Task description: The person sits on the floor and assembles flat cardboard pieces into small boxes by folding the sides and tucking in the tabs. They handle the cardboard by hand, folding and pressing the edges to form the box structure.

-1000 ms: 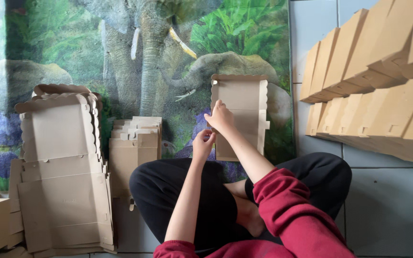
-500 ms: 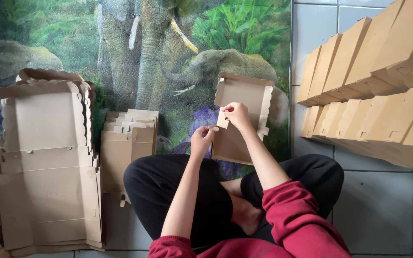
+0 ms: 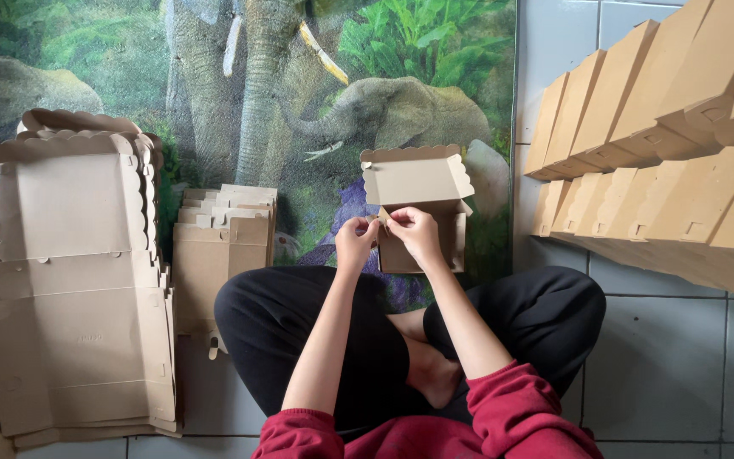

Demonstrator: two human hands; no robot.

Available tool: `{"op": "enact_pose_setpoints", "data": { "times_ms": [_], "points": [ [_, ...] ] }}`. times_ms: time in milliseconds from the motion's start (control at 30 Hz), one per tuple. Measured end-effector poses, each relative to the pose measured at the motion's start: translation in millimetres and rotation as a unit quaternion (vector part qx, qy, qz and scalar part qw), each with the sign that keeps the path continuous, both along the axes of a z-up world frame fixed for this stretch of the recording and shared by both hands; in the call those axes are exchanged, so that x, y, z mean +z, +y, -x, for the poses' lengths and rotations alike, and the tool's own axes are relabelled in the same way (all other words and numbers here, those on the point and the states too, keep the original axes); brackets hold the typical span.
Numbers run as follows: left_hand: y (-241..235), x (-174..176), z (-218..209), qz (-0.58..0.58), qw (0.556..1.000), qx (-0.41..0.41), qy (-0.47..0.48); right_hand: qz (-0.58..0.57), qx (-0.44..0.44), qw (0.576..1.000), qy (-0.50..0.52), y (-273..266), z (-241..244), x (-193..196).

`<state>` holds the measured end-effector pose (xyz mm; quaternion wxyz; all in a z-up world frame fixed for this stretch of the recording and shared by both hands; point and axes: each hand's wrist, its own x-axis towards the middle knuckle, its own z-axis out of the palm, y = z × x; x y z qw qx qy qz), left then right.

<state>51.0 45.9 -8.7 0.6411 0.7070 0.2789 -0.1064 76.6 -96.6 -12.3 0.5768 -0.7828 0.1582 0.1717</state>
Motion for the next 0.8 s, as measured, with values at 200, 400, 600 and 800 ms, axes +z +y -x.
{"op": "enact_pose_setpoints", "data": {
  "times_ms": [200,400,600,800],
  "points": [
    [0.4,9.2,1.8,-0.011,1.000,-0.002,-0.009,0.016,0.018,0.999,-0.022,2.2,4.8,7.8],
    [2.5,-9.0,2.8,-0.019,1.000,-0.007,-0.017,-0.004,0.054,0.998,-0.031,2.1,7.2,15.6],
    [3.2,-10.3,2.1,-0.015,0.999,-0.017,-0.026,-0.134,-0.013,0.989,0.058,2.0,-0.6,4.8],
    [6.4,-17.0,1.4,-0.050,0.998,-0.040,-0.023,-0.112,0.009,0.993,0.046,8.4,-1.9,-15.2]
  ]
}}
